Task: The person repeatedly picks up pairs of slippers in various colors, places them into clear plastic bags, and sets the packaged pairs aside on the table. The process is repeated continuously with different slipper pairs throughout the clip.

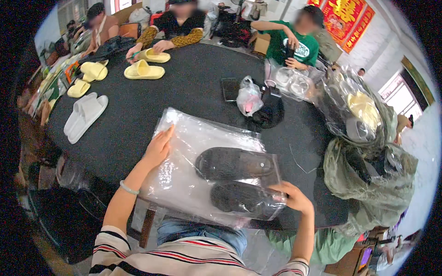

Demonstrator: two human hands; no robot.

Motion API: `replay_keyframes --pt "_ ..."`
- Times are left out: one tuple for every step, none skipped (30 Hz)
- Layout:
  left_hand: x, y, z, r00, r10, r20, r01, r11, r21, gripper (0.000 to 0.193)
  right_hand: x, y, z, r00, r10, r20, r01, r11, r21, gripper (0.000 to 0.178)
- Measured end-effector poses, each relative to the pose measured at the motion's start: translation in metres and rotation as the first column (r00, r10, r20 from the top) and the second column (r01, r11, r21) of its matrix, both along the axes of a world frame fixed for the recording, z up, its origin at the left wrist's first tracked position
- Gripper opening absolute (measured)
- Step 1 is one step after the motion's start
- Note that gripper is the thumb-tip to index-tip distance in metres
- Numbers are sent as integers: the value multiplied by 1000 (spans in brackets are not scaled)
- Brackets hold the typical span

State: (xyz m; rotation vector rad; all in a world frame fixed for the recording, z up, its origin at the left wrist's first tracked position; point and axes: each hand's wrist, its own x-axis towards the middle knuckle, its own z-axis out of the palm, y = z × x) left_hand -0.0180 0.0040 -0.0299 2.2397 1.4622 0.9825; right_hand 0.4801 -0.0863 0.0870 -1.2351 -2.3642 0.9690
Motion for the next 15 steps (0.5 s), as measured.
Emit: replay_keyframes --pt "-3 0 -2 1000 7 -2 -7 1000 4 61 -15 9 0 999 45 26 -46 998 49 43" --pt "-3 1 -4 1000 4 -2 -4 1000 -14 61 -23 16 -9 995 34 90 -44 993 112 46" --pt "-2 4 -5 1000 -4 -1 4 999 -32 61 -32 20 -15 988 13 156 -40 984 174 49" --pt "-4 4 -6 1000 2 -9 -3 999 -54 61 -52 24 -14 987 9 161 -56 954 293 49" --pt "-6 4 -9 1000 -11 3 11 999 -49 60 -76 28 -10 986 6 165 -74 910 408 49" --pt "-7 4 -10 1000 -19 19 19 999 -40 59 -92 29 -6 985 6 174 -97 849 519 49" --pt "-10 5 -10 999 -24 35 26 999 -31 59 -101 31 -11 976 24 215 -133 850 510 47" --pt "-15 6 -10 993 -36 113 43 997 -58 58 -108 36 -19 966 43 256 -171 849 501 45" --pt "-15 7 -5 980 -45 195 62 994 -85 56 -111 42 -27 952 63 300 -210 848 487 43" --pt "-15 6 1 960 -50 276 83 991 -109 55 -113 47 -35 958 74 279 -210 842 496 40" --pt "-18 1 7 961 -21 275 50 994 -97 52 -115 52 -42 963 85 257 -209 837 506 37" --pt "-12 -9 26 973 -12 229 32 996 -84 52 -115 54 -48 967 95 237 -208 834 512 34" --pt "-3 -20 48 983 -6 186 19 997 -68 51 -114 52 -49 975 68 212 -170 840 514 32" --pt "6 -31 65 989 11 145 -3 999 -54 52 -115 50 -49 981 51 189 -143 846 514 30" --pt "15 -46 76 998 -54 33 56 997 -51 52 -117 47 -49 985 35 167 -117 852 510 28"
